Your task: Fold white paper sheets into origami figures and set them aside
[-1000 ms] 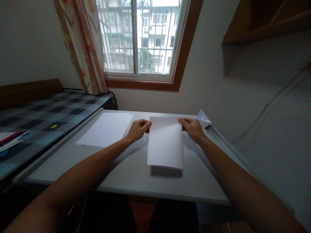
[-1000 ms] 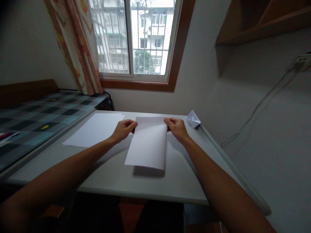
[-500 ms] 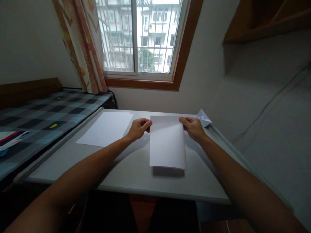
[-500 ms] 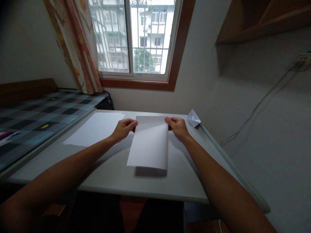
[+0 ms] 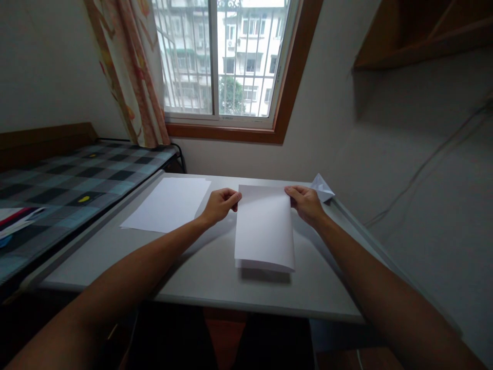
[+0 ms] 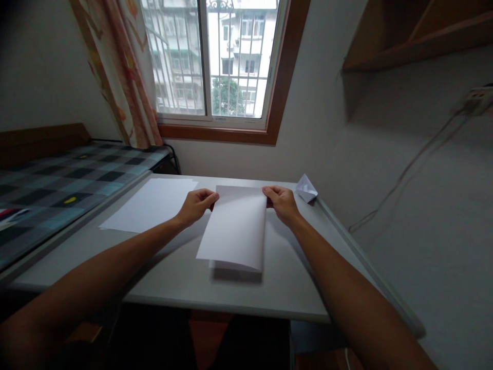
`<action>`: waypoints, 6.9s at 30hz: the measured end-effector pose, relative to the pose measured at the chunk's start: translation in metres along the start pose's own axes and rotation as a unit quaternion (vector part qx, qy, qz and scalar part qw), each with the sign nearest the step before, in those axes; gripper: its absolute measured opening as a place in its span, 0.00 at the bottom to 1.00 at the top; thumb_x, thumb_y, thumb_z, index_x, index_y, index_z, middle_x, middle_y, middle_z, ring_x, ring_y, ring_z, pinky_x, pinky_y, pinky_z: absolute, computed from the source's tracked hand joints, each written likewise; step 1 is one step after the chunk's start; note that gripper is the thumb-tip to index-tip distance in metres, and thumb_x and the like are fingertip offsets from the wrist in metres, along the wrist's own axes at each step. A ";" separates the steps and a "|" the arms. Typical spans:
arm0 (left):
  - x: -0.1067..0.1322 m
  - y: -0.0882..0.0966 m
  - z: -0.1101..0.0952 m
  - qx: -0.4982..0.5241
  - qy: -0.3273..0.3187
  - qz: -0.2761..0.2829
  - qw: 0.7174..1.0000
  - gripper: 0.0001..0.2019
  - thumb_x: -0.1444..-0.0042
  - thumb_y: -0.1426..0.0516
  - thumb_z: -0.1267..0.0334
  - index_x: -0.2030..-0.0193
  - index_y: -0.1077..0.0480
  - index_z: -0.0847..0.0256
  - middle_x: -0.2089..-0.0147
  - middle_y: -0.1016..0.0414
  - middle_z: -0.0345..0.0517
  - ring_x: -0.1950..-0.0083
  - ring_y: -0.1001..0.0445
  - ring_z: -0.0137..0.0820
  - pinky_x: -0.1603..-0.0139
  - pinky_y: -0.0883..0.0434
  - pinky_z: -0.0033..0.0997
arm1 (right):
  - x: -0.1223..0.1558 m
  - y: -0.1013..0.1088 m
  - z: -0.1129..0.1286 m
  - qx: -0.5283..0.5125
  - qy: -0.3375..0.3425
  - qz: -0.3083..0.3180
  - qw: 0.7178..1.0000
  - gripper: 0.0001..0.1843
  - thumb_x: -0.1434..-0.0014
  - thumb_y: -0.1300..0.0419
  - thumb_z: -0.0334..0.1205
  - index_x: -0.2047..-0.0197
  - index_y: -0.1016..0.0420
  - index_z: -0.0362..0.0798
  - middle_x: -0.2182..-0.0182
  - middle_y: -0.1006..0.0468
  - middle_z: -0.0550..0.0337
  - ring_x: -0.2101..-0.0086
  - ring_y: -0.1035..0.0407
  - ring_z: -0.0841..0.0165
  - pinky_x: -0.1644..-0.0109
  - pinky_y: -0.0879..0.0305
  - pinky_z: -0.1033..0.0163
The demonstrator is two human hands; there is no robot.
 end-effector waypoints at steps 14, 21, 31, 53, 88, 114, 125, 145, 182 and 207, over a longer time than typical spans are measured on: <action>0.003 -0.008 0.020 0.099 0.125 0.013 0.987 0.12 0.53 0.38 0.58 0.71 0.28 0.68 0.75 0.29 0.43 0.75 0.31 0.23 0.73 0.30 0.25 | 0.004 0.001 0.013 0.089 0.081 -0.033 0.992 0.17 0.52 0.35 0.52 0.69 0.24 0.44 0.77 0.24 0.60 0.77 0.32 0.71 0.73 0.33 0.65; 0.009 -0.019 0.014 0.017 0.134 0.080 0.988 0.12 0.53 0.37 0.58 0.75 0.28 0.67 0.78 0.30 0.43 0.77 0.33 0.23 0.75 0.32 0.24 | 0.001 0.009 0.011 0.075 0.080 -0.053 0.993 0.18 0.53 0.34 0.51 0.69 0.24 0.44 0.77 0.24 0.60 0.77 0.33 0.72 0.73 0.33 0.65; 0.000 0.001 0.005 -0.079 0.017 0.016 0.997 0.14 0.49 0.41 0.54 0.74 0.28 0.66 0.80 0.30 0.40 0.79 0.32 0.23 0.77 0.35 0.21 | 0.003 -0.010 -0.003 0.006 -0.025 0.054 0.998 0.22 0.56 0.33 0.56 0.74 0.28 0.43 0.79 0.27 0.60 0.78 0.33 0.72 0.74 0.34 0.67; -0.001 0.002 0.001 -0.058 0.007 0.023 0.998 0.15 0.49 0.39 0.54 0.73 0.28 0.67 0.81 0.29 0.41 0.79 0.31 0.23 0.78 0.36 0.20 | 0.001 -0.010 -0.012 0.014 -0.053 0.076 0.996 0.22 0.60 0.30 0.54 0.73 0.25 0.42 0.76 0.24 0.57 0.76 0.31 0.71 0.73 0.35 0.66; 0.002 -0.004 0.006 -0.011 0.064 0.028 0.997 0.14 0.51 0.38 0.55 0.70 0.27 0.67 0.77 0.28 0.42 0.77 0.30 0.24 0.73 0.30 0.24 | -0.001 -0.001 -0.007 0.024 -0.008 0.007 1.000 0.23 0.61 0.29 0.55 0.71 0.25 0.43 0.76 0.24 0.58 0.77 0.32 0.72 0.72 0.32 0.64; 0.002 0.002 -0.006 -0.096 -0.001 0.014 0.995 0.15 0.50 0.40 0.54 0.78 0.30 0.65 0.82 0.32 0.39 0.80 0.36 0.21 0.78 0.38 0.21 | 0.004 -0.018 -0.014 0.032 -0.059 0.106 0.992 0.26 0.55 0.35 0.61 0.70 0.25 0.44 0.73 0.23 0.55 0.73 0.29 0.70 0.70 0.31 0.66; 0.000 0.002 -0.003 -0.086 0.000 0.015 0.996 0.15 0.50 0.40 0.54 0.77 0.29 0.65 0.81 0.31 0.40 0.80 0.34 0.22 0.77 0.37 0.21 | 0.003 -0.017 -0.014 0.047 -0.050 0.096 0.993 0.24 0.57 0.33 0.58 0.71 0.24 0.43 0.73 0.22 0.56 0.73 0.29 0.70 0.70 0.32 0.66; 0.008 -0.012 -0.002 -0.090 0.048 0.050 0.994 0.19 0.49 0.42 0.50 0.80 0.34 0.64 0.83 0.38 0.36 0.81 0.41 0.20 0.79 0.43 0.21 | -0.003 0.000 -0.010 0.012 -0.009 0.015 1.000 0.24 0.60 0.30 0.57 0.71 0.25 0.43 0.76 0.23 0.59 0.76 0.31 0.71 0.69 0.29 0.63; 0.006 -0.014 0.006 -0.079 0.058 0.070 0.993 0.21 0.50 0.41 0.48 0.80 0.34 0.65 0.83 0.38 0.36 0.80 0.40 0.21 0.78 0.42 0.22 | -0.001 0.000 -0.005 0.042 0.010 0.003 0.999 0.25 0.61 0.30 0.57 0.71 0.24 0.42 0.75 0.22 0.57 0.76 0.30 0.71 0.71 0.29 0.64; 0.000 -0.003 0.019 -0.083 0.038 0.040 0.995 0.20 0.48 0.42 0.49 0.78 0.31 0.65 0.83 0.35 0.39 0.81 0.39 0.21 0.79 0.43 0.22 | 0.001 -0.013 -0.017 0.064 -0.039 0.091 0.993 0.24 0.57 0.33 0.57 0.72 0.24 0.42 0.74 0.22 0.55 0.75 0.30 0.71 0.71 0.30 0.65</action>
Point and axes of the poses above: each hand's wrist, its own x-axis away from the middle knuckle, its own y-axis out of the back of the hand, z = x × y, the point moved 9 cm from there along -x, towards the middle knuckle
